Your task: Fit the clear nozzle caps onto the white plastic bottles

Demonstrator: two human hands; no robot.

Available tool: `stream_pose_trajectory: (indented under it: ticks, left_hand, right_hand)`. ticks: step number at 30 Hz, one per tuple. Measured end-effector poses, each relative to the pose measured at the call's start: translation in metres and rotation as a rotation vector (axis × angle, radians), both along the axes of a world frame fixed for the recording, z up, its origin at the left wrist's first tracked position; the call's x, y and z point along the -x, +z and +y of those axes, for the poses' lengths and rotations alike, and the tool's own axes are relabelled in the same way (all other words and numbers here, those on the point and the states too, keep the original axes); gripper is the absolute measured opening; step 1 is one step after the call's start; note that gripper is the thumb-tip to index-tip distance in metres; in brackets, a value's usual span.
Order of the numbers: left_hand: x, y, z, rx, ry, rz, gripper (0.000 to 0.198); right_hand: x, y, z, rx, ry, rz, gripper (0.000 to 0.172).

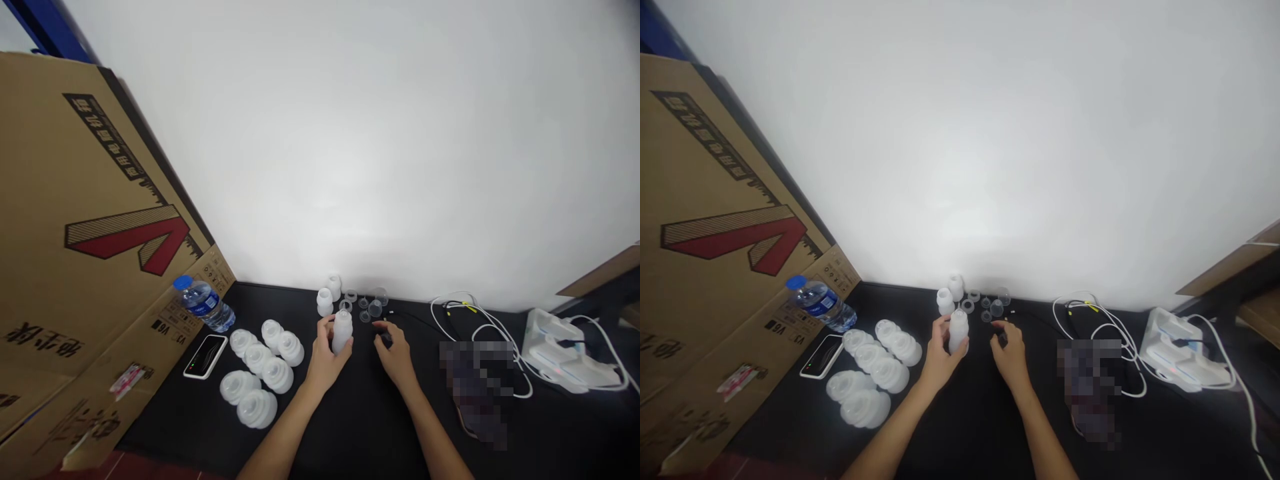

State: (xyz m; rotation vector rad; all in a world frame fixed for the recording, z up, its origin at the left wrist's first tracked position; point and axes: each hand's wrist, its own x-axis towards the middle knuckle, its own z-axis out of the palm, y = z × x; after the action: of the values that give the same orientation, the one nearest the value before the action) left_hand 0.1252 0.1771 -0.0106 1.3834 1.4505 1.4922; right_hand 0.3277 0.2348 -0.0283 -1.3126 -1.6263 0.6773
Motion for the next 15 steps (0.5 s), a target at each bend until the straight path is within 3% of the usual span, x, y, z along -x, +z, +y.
stream_pose_trajectory:
  ticks: [5, 9, 12, 15]
  left_hand:
    - [0.001, -0.005, 0.001, -0.005, 0.016, -0.014, 0.061]
    - [0.002, -0.008, 0.001, 0.0, 0.045, -0.03, 0.056]
    - [0.002, -0.008, 0.002, 0.014, 0.045, -0.052, 0.054]
    - [0.003, -0.006, 0.003, 0.017, 0.049, -0.082, 0.051]
  right_hand:
    - [0.003, -0.006, -0.003, 0.021, 0.169, -0.025, 0.053]
    - [0.005, -0.001, -0.01, -0.021, 0.352, -0.031, 0.067]
    - [0.006, 0.006, -0.014, 0.014, 0.469, 0.014, 0.064]
    - [0.008, 0.012, -0.015, 0.111, 0.494, 0.096, 0.055]
